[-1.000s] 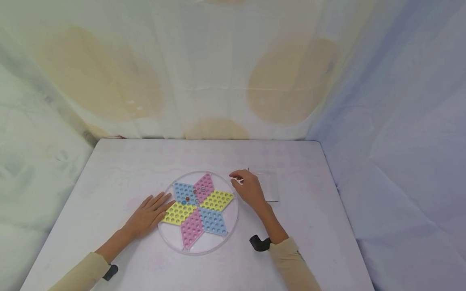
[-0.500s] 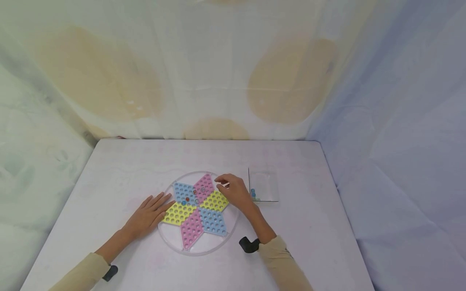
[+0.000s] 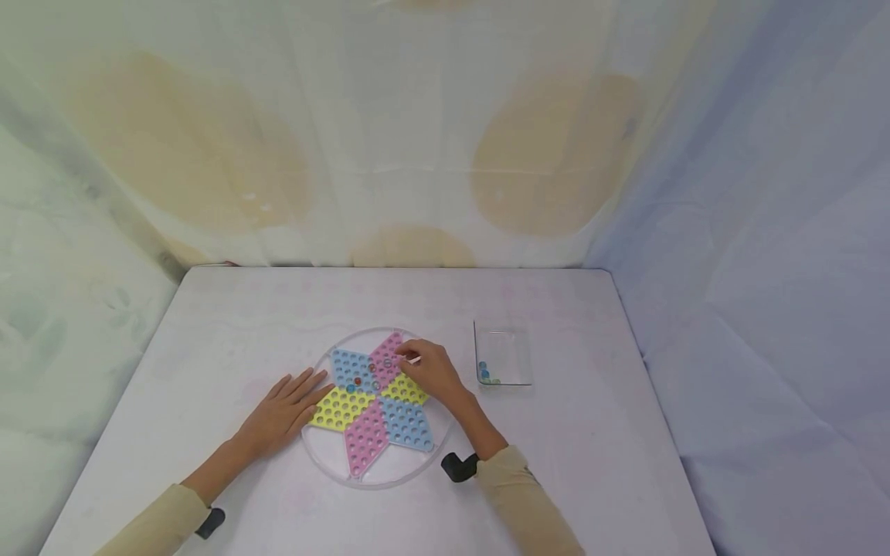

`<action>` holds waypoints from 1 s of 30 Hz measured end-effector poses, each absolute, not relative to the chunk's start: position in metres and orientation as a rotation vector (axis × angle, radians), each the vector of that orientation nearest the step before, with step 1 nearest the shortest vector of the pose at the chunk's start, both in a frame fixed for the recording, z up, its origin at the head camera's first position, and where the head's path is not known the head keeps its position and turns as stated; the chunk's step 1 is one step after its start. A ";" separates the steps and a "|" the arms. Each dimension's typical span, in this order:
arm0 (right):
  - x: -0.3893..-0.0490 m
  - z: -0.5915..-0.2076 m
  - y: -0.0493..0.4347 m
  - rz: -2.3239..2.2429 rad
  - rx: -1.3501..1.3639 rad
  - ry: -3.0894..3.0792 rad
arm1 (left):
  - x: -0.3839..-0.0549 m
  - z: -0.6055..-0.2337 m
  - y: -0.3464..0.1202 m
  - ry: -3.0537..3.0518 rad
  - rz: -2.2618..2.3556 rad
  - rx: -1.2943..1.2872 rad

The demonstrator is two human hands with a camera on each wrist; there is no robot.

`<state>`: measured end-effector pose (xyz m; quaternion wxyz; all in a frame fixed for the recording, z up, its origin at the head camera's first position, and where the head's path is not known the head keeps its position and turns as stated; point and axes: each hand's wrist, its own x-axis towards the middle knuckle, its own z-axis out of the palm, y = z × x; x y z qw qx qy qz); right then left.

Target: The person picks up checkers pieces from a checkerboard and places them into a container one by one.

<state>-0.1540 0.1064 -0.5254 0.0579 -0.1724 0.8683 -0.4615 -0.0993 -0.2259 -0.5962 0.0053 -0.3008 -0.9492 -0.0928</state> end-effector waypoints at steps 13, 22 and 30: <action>-0.155 -0.543 0.098 -1.351 -0.467 2.615 | -0.100 -0.594 -0.226 -2.982 -0.287 -0.952; -0.159 -0.548 0.096 -1.312 -0.459 2.630 | -0.100 -0.594 -0.225 -2.997 -0.306 -0.941; -0.160 -0.553 0.090 -1.223 -0.446 2.715 | -0.100 -0.594 -0.226 -3.002 -0.323 -0.934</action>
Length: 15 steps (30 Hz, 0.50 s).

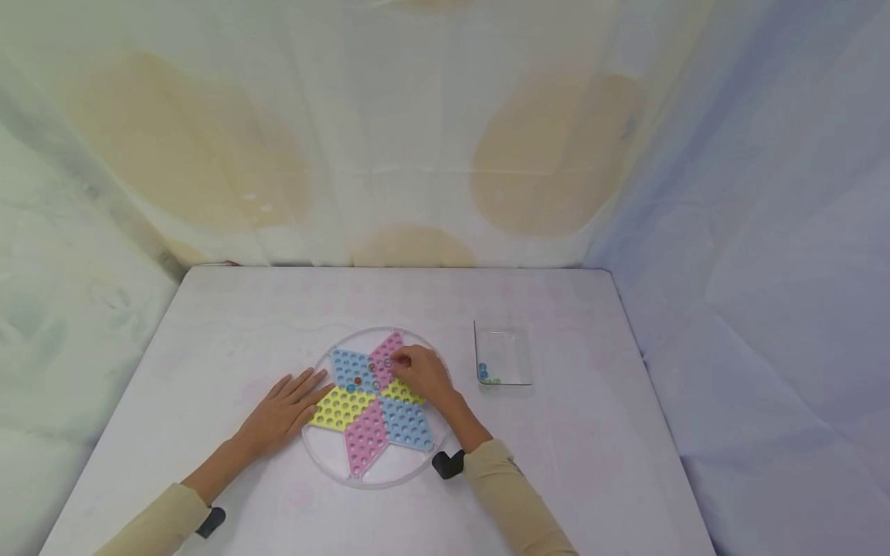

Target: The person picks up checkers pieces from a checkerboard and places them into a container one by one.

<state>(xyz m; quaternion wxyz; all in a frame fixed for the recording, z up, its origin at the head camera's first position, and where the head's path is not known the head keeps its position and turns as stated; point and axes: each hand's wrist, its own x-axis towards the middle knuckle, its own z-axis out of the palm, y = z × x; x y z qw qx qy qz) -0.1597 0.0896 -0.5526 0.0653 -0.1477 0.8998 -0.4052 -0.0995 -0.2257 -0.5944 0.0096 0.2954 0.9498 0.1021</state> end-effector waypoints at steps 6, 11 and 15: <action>-0.161 -0.555 0.084 -1.160 -0.424 2.767 | -0.100 -0.595 -0.227 2.964 0.307 0.916; -0.162 -0.556 0.081 -1.143 -0.425 2.803 | -0.099 -0.595 -0.228 2.960 0.311 0.917; -0.163 -0.559 0.080 -1.125 -0.417 2.825 | -0.099 -0.596 -0.228 2.961 0.306 0.918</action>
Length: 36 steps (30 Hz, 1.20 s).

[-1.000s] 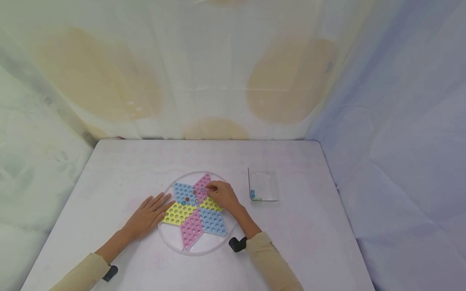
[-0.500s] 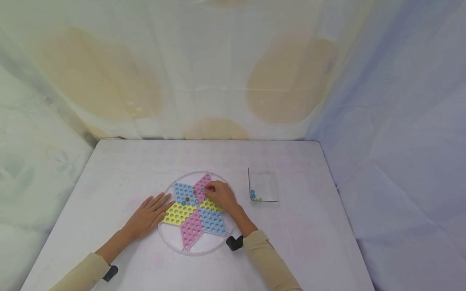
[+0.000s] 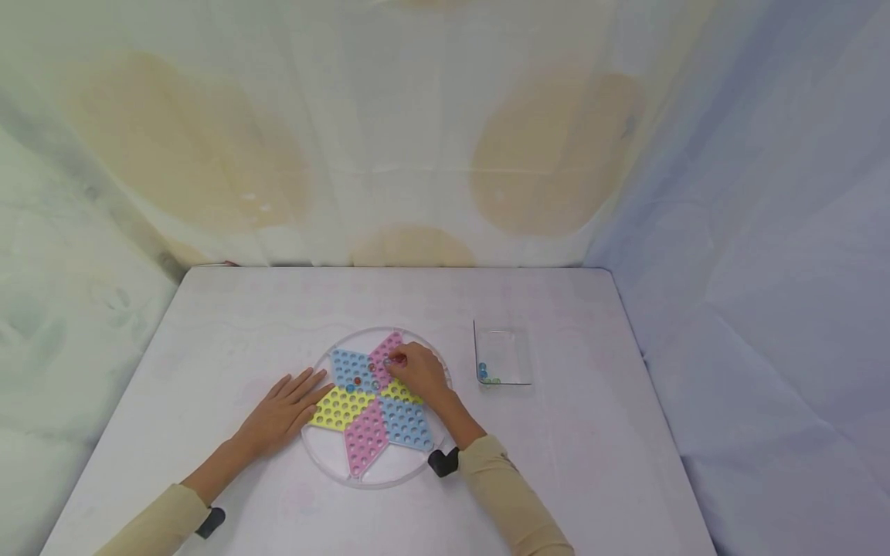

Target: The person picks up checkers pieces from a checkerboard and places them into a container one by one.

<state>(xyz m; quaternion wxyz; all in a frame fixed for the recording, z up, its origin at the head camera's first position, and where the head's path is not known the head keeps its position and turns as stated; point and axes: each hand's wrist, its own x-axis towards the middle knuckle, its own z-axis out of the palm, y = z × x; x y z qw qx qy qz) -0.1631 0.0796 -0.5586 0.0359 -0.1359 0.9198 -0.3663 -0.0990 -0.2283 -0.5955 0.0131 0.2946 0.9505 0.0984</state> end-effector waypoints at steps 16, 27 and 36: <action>-0.162 -0.557 0.077 -1.170 -0.389 2.811 | -0.099 -0.593 -0.227 2.963 0.326 0.925; -0.161 -0.557 0.080 -1.276 -0.365 2.763 | -0.099 -0.594 -0.227 2.980 0.312 0.952; -0.160 -0.557 0.082 -1.343 -0.394 2.736 | -0.099 -0.596 -0.228 3.014 0.333 0.986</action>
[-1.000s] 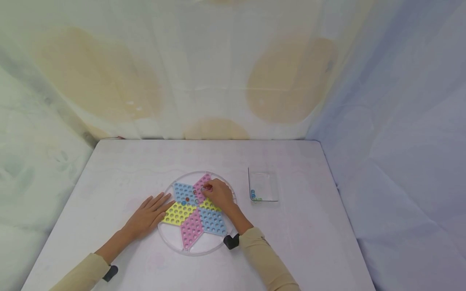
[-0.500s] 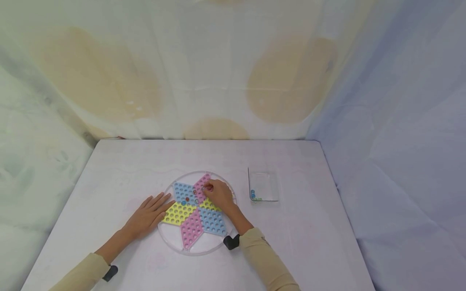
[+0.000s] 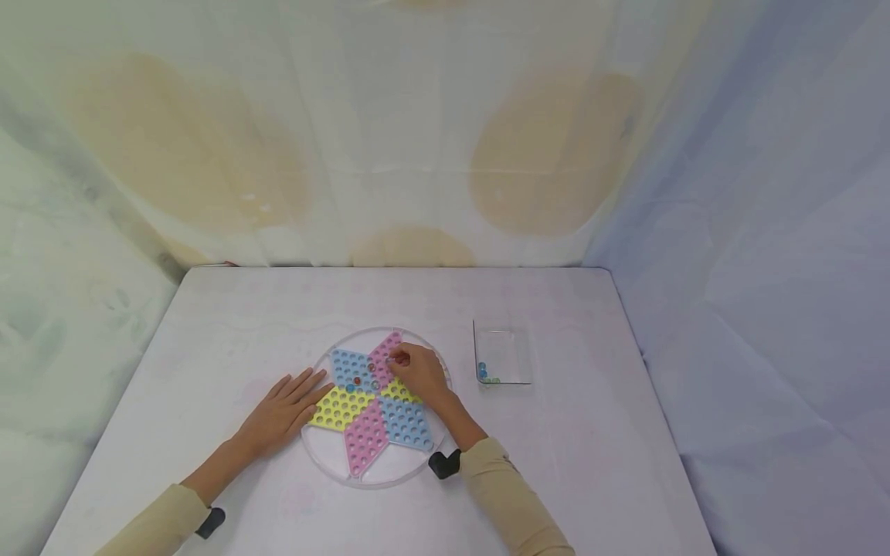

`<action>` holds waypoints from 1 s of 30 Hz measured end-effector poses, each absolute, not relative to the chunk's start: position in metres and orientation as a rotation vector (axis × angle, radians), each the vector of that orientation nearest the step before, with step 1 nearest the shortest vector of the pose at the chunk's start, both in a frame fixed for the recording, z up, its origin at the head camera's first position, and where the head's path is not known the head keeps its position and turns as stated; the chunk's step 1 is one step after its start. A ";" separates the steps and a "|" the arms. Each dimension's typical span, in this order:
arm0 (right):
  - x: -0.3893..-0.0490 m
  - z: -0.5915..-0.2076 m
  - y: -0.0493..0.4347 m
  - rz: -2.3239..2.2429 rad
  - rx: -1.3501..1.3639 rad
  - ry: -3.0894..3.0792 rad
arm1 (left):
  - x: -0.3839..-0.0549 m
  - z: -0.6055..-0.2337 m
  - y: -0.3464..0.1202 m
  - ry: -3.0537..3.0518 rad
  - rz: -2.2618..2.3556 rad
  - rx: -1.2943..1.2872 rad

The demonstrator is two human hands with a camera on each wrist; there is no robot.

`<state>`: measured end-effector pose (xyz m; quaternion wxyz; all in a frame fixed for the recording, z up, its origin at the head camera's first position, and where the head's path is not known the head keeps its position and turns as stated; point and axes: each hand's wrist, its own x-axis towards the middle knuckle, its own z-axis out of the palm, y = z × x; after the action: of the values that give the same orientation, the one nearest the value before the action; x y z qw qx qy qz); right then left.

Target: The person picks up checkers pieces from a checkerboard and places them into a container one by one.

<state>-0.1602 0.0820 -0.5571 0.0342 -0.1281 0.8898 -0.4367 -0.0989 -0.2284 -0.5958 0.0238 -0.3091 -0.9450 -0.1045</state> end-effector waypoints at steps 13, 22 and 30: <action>-0.162 -0.559 0.085 -1.380 -0.403 2.712 | -0.101 -0.597 -0.230 -2.905 -0.319 -0.968; -0.162 -0.556 0.090 -1.423 -0.402 2.682 | -0.102 -0.595 -0.229 -2.957 -0.308 -0.956; -0.160 -0.550 0.097 -1.458 -0.397 2.719 | -0.102 -0.594 -0.230 -3.003 -0.274 -0.948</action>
<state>-0.1595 0.0966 -0.5504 0.0153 -0.1276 0.8740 -0.4685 -0.1023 -0.2304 -0.5938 -0.0097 -0.2999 -0.9500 -0.0867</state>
